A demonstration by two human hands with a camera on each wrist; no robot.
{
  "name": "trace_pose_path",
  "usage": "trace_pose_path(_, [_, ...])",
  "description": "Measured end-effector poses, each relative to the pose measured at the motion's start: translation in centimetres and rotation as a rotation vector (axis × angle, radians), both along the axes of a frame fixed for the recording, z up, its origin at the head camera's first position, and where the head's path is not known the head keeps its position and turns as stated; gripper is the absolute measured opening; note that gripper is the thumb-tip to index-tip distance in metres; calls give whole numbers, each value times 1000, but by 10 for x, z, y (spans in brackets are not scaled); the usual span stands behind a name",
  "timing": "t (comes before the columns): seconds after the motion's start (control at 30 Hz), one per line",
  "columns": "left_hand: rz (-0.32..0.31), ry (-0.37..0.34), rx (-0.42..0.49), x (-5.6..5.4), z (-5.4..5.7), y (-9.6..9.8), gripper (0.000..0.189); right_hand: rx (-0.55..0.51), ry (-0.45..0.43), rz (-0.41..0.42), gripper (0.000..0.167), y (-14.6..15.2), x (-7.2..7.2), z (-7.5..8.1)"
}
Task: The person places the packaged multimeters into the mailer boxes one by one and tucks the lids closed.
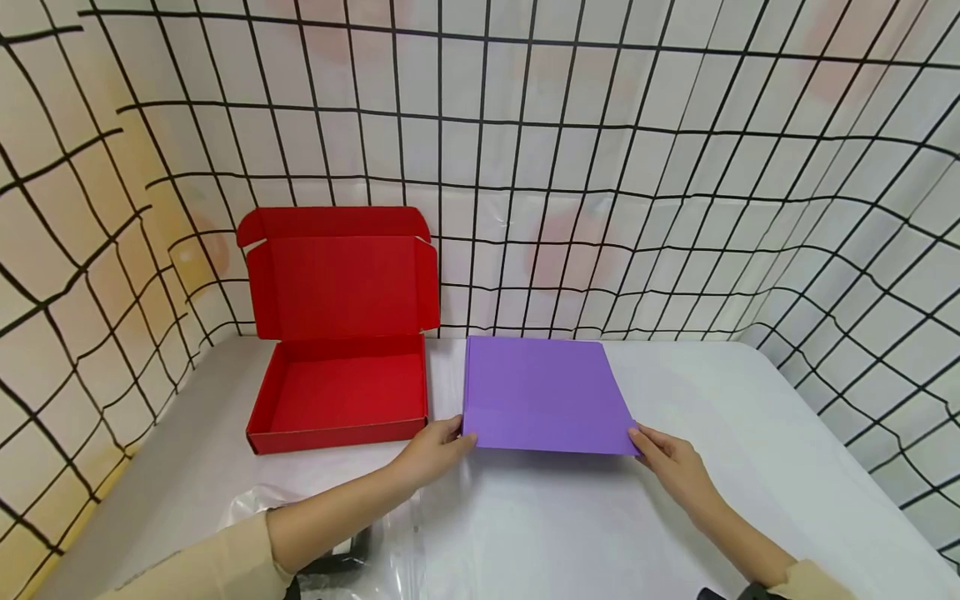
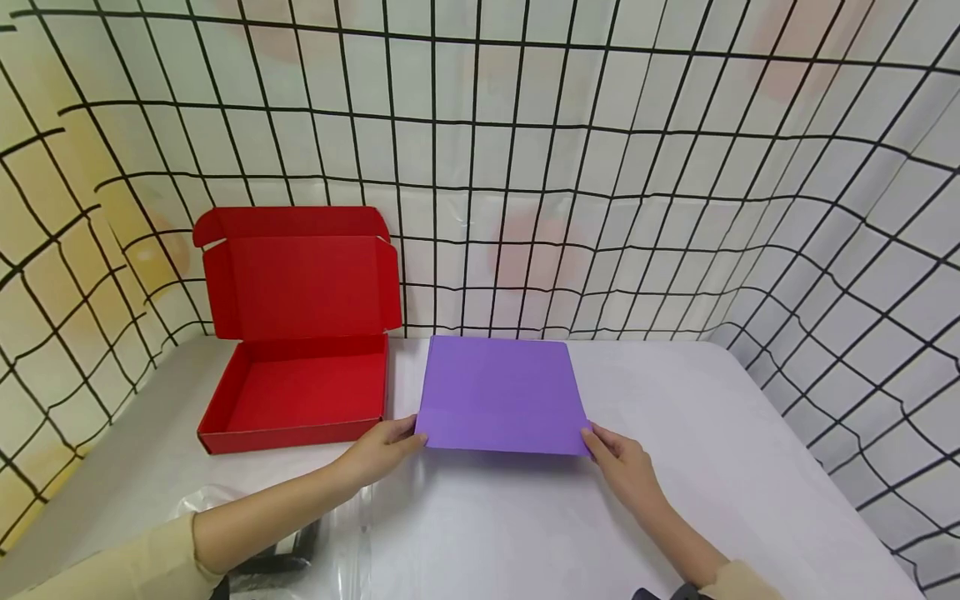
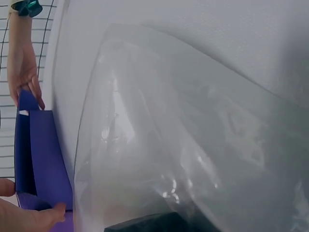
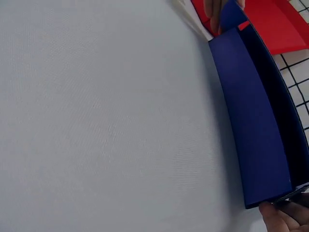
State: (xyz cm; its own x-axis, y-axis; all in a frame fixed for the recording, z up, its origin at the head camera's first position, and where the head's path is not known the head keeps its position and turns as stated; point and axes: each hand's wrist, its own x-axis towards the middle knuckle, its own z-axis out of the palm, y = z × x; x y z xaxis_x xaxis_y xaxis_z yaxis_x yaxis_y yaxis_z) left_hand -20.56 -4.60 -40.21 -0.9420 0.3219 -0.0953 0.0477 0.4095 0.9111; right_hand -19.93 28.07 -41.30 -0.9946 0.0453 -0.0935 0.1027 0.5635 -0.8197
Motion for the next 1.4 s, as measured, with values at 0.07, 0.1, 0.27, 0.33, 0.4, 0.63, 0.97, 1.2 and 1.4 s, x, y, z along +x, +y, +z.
trace_pose_path(0.07, [0,-10,15,0,2,-1,52,-15,-14,8,58,0,0,1])
trace_pose_path(0.1, [-1,-14,24,1,3,-1,52,-18,-18,12,58,0,1,2])
trace_pose_path(0.27, [-9,-50,52,0,5,-2,50,3,-31,18,59,-1,3,7])
trace_pose_path(0.33, [-4,-68,54,0,5,-2,50,10,-32,20,59,-1,4,9])
trace_pose_path(0.4, [0,-83,58,-1,5,-2,50,11,-31,20,58,-2,4,10])
trace_pose_path(0.63, [2,-111,56,0,5,-2,48,31,-16,19,55,-2,6,10])
trace_pose_path(0.97, [7,-89,30,1,3,-3,48,67,29,42,51,0,6,7])
trace_pose_path(1.2, [31,-95,-32,1,2,-5,54,52,84,58,47,2,6,2])
trace_pose_path(1.4, [12,-109,-4,0,-1,-5,59,101,143,38,45,5,5,-4])
